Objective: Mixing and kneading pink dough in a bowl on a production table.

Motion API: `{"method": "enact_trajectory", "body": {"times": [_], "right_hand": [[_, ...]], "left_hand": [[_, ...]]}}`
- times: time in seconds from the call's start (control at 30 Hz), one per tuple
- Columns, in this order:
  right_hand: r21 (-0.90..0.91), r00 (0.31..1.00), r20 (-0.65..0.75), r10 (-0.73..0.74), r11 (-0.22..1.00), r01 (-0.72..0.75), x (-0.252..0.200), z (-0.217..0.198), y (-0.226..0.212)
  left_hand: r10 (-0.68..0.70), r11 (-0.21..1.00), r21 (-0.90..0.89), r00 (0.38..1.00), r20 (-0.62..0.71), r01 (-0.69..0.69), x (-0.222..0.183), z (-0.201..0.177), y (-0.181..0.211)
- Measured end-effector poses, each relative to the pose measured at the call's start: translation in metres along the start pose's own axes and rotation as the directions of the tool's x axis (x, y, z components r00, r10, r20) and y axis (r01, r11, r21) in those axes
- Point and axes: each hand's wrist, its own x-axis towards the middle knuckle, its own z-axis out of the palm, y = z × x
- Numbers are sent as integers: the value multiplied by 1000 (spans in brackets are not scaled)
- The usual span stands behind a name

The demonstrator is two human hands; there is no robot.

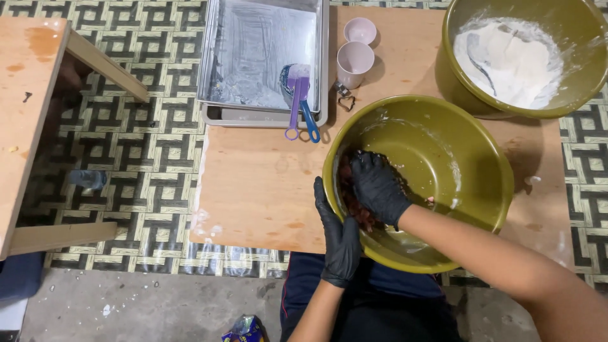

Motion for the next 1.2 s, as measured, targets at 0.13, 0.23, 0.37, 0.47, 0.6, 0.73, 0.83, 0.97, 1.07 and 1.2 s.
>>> {"method": "enact_trajectory", "body": {"times": [0.13,0.23,0.37,0.47,0.6,0.73,0.83,0.97,1.07,1.2], "right_hand": [[65,998,59,28,997,-32,16,2,10],[533,919,260,296,750,-392,34,-41,7],[-29,994,42,104,994,-103,27,10,21],[108,935,296,196,966,-237,26,-33,3],[291,974,228,-5,955,-63,6,-34,23],[507,818,571,73,752,-421,17,-132,37],[691,874,458,166,552,-467,8,21,69],[561,999,-14,33,828,-20,7,83,73],[452,967,154,204,856,-253,8,-4,25],[234,997,69,27,971,-43,0,-44,11]], "left_hand": [[6,999,31,1000,-6,-6,5,3,14],[-5,1000,24,1000,-7,5,5,3,10],[-12,1000,-7,999,45,12,5,2,17],[-2,999,-42,999,40,4,1,-4,-3],[61,969,-242,998,31,-52,2,-14,-40],[64,981,-184,997,34,-57,0,-18,-48],[47,999,-22,998,46,-46,-1,-11,-17],[5,996,89,994,108,-14,3,-10,23],[-41,999,1,996,80,41,3,-11,4],[-67,986,-149,996,59,75,1,-7,-8]]}}
